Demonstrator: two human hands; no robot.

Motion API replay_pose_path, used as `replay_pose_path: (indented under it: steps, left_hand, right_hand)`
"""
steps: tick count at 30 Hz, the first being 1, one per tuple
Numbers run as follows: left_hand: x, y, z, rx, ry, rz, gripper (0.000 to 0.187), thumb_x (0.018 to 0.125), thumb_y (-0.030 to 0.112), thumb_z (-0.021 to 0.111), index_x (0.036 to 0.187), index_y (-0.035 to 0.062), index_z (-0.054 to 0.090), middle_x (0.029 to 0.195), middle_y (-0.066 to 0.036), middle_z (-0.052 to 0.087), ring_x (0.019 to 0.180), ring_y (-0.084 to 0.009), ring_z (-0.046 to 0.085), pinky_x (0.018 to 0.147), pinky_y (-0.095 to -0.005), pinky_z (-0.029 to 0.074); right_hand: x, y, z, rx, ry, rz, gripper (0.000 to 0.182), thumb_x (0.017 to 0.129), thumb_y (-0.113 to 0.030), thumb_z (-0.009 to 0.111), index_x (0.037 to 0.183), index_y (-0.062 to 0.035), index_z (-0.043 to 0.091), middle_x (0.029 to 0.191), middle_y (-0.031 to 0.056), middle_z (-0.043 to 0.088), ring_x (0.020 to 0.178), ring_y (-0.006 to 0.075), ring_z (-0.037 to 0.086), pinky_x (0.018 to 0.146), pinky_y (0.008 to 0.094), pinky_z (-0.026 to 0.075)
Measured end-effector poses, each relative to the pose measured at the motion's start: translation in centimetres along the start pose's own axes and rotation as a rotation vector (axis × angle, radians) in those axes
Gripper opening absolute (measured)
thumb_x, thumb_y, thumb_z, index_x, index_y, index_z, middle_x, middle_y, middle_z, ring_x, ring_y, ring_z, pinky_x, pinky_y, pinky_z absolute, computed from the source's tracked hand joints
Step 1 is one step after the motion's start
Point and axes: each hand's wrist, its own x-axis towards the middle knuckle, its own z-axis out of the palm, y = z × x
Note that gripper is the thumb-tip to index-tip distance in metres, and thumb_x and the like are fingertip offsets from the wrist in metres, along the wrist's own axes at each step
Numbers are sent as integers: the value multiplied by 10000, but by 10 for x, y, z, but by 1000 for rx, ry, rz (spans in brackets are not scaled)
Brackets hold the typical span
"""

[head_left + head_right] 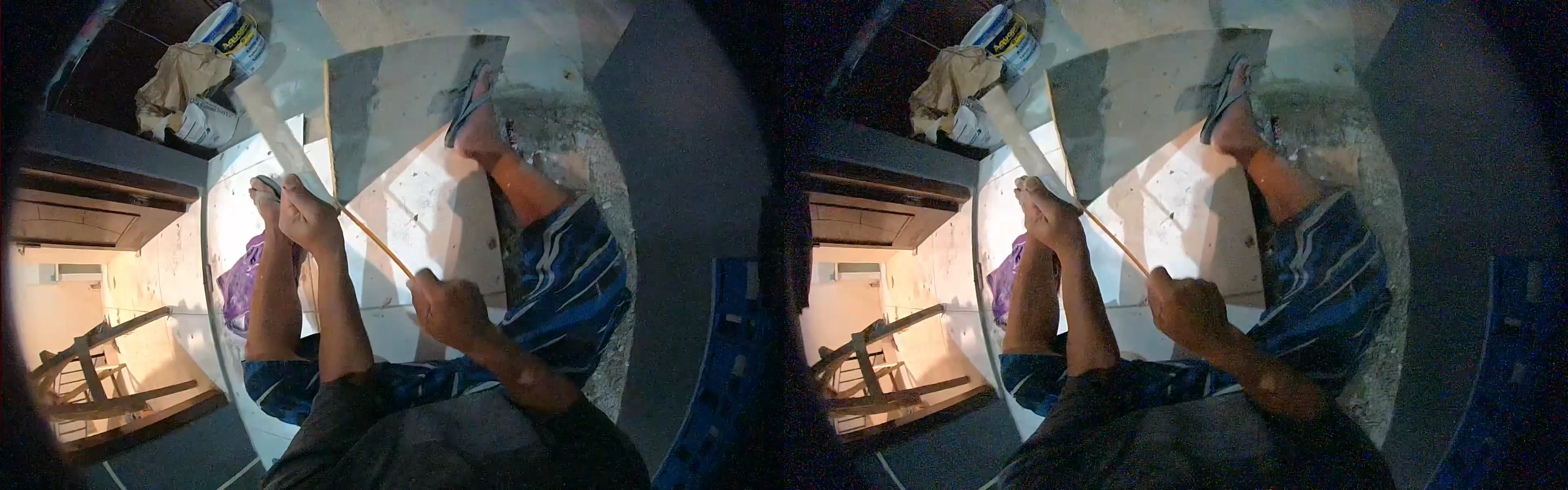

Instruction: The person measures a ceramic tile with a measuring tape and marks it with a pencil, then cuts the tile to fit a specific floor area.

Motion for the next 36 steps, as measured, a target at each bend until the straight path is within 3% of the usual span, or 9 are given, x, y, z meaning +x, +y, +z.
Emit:
replay_pose_path:
  steps: [4, 6, 12, 16, 19, 20, 26, 29, 36]
  left_hand:
    - [-10, 3, -3, -210, 14, -159, 436, 1044, 332, 308, 821, -7, 466, 801, -137, 473, 809, -274, 471, 769, -395, 399]
    - [-6, -6, -2, -2, 109, 122, 448, 1042, 333, 314, 817, -21, 475, 804, -140, 476, 818, -293, 468, 786, -401, 389]
    - [-2, 3, 1, -31, 122, 13, 466, 1046, 315, 316, 801, -42, 490, 818, -139, 496, 804, -257, 488, 740, -396, 400]
    - [-7, -13, -3, -246, 28, -91, 385, 1042, 312, 360, 851, 5, 490, 794, -118, 464, 792, -239, 497, 716, -401, 402]
    - [-4, -40, -8, 197, 106, 418, 331, 1035, 248, 357, 835, 28, 502, 814, -107, 469, 819, -269, 492, 776, -392, 411]
    - [-1, -27, -10, 14, 63, 171, 327, 1026, 227, 361, 825, 14, 506, 847, -128, 490, 835, -284, 476, 789, -411, 399]
    - [-4, -23, -2, 170, 155, 247, 448, 1046, 334, 344, 834, -10, 538, 728, -97, 528, 708, -197, 532, 656, -316, 439]
    - [-3, 0, -2, 3, 78, -69, 514, 1051, 377, 293, 889, -42, 543, 873, -161, 546, 794, -254, 551, 730, -350, 444]
    - [-2, -21, -6, 14, 58, 161, 470, 1061, 329, 283, 875, -30, 522, 861, -151, 485, 851, -272, 442, 827, -393, 360]
  right_hand:
    - [69, -21, 19, -2, 125, -93, 95, 863, -136, 559, 862, -52, 512, 583, 159, 591, 578, 385, 641, 552, 499, 525]
    - [105, -26, 16, -59, 127, -135, 139, 895, -179, 534, 933, -48, 561, 640, 175, 637, 588, 384, 650, 557, 483, 530]
    - [-15, 9, 10, -4, 49, -46, 117, 877, -129, 551, 930, -28, 526, 602, 177, 627, 520, 332, 657, 475, 485, 522]
    - [13, -5, 9, -45, 123, -94, 84, 875, -119, 568, 858, -47, 528, 543, 150, 587, 516, 330, 648, 476, 466, 514]
    - [86, -24, 19, -125, 199, -109, 105, 870, -136, 538, 875, -33, 559, 584, 181, 621, 544, 364, 654, 506, 472, 522]
    - [97, -26, 21, -139, 196, -134, 130, 867, -157, 542, 885, -30, 567, 613, 192, 637, 547, 362, 656, 504, 475, 519]
    - [-12, 14, 29, -140, 36, -1, 140, 907, -174, 563, 856, -53, 514, 555, 143, 601, 490, 311, 640, 458, 447, 500]
    - [-48, 23, 24, -149, 23, -56, 136, 887, -165, 582, 842, -56, 514, 536, 131, 586, 461, 295, 622, 426, 431, 480]
    - [-31, -10, -22, -178, -76, -18, 109, 852, -136, 595, 838, -37, 550, 575, 143, 593, 518, 312, 639, 475, 435, 504]
